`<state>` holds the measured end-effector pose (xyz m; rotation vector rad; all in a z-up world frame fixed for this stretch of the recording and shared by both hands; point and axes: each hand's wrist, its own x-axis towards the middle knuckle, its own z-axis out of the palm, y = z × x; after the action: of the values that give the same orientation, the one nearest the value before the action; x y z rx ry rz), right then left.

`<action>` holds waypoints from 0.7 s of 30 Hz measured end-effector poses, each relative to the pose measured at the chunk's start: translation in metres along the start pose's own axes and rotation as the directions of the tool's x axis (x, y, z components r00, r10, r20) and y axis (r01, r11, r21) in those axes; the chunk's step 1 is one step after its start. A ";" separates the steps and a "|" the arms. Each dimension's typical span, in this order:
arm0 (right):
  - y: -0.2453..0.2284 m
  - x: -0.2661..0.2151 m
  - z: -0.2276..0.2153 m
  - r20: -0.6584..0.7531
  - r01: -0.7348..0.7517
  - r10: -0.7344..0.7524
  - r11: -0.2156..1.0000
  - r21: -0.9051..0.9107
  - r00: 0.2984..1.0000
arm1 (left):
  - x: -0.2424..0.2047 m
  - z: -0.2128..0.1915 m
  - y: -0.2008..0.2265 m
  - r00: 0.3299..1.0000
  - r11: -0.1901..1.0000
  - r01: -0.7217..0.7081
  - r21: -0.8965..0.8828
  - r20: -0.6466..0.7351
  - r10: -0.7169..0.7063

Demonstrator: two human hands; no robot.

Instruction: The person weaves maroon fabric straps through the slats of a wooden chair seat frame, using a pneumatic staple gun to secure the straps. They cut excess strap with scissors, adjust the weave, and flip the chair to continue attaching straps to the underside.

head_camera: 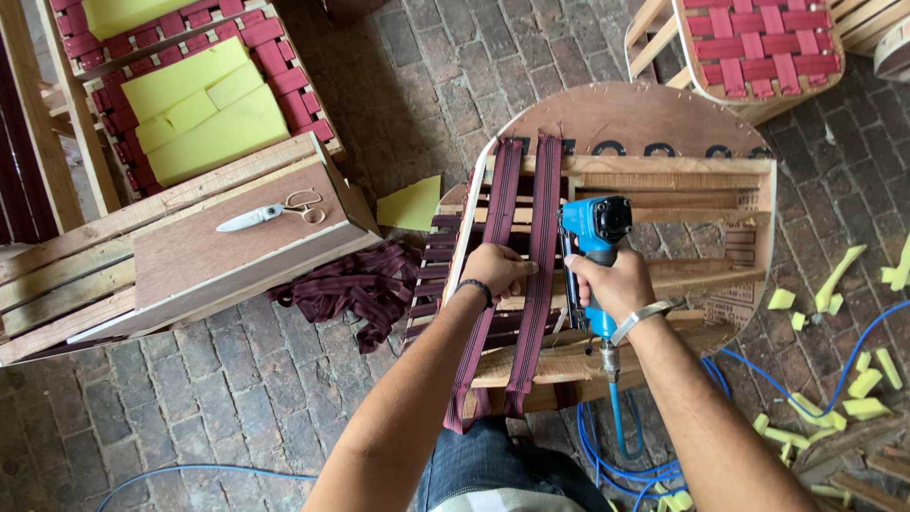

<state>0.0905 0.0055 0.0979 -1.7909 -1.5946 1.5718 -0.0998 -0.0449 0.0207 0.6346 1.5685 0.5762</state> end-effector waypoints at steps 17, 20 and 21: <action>-0.014 0.004 0.019 -0.038 -0.066 0.064 0.997 -0.051 0.997 | 0.011 0.001 -0.009 1.000 0.998 0.004 -0.065 0.030 -0.002; -0.019 0.005 0.026 -0.016 -0.063 0.062 0.993 -0.096 0.998 | 0.012 0.001 -0.007 1.000 0.998 0.000 -0.055 0.028 0.002; -0.019 0.006 0.029 -0.025 -0.055 0.053 0.991 -0.119 0.998 | 0.011 0.000 -0.008 1.000 0.999 -0.006 -0.048 0.023 0.007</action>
<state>0.0551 0.0046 0.0989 -1.9212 -1.6760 1.5029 -0.1006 -0.0431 0.0072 0.6079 1.5266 0.6074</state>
